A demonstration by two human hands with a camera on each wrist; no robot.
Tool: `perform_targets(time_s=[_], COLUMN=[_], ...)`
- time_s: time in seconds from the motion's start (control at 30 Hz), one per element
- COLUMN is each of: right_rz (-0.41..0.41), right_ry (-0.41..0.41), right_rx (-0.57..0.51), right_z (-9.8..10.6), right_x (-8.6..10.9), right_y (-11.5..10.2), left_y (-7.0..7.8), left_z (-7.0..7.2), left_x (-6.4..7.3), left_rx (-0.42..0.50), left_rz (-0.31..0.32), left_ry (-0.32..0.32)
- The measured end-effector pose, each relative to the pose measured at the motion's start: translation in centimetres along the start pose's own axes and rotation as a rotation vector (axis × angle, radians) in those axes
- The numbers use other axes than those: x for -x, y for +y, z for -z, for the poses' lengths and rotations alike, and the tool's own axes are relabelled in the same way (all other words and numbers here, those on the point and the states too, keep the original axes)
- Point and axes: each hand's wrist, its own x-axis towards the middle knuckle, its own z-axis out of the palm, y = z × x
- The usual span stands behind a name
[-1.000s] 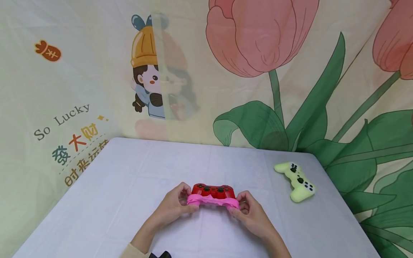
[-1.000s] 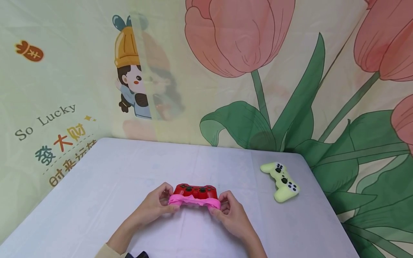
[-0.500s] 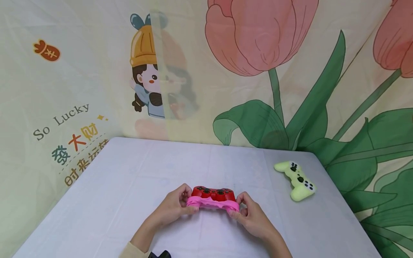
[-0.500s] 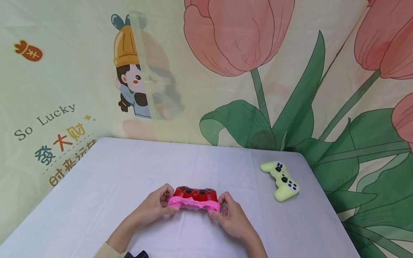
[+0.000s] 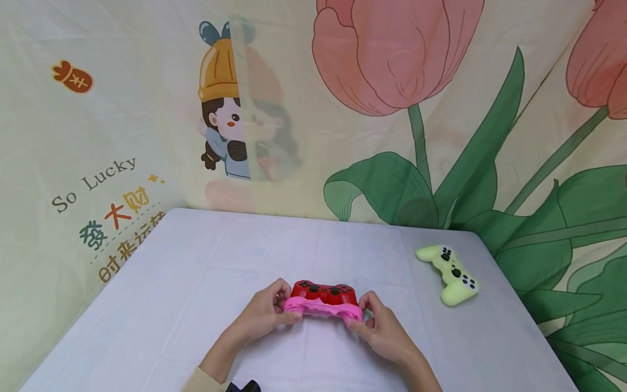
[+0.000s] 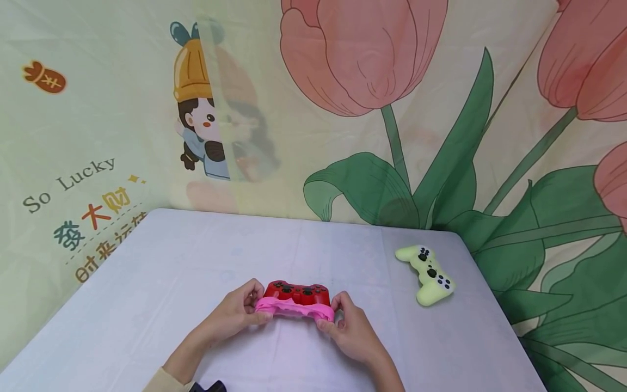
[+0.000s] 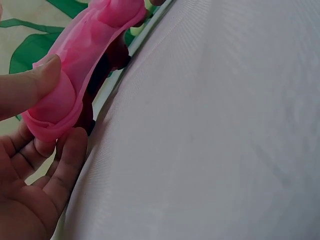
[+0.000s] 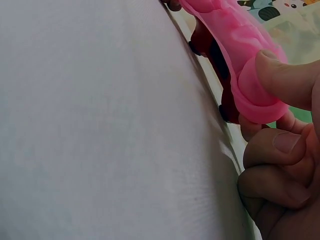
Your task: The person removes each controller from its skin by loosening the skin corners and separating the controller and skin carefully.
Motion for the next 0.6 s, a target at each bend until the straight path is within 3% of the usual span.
perform_targets(time_s=[0.6], right_rz=[-0.005], right_ry=[0.121], right_rx=[0.076], right_z=[-0.47], right_x=[-0.10], right_y=[-0.19], left_y=[0.06], left_z=[-0.30], left_x=[-0.10], left_rx=[-0.060], left_rz=[0.014], left_ry=[0.064])
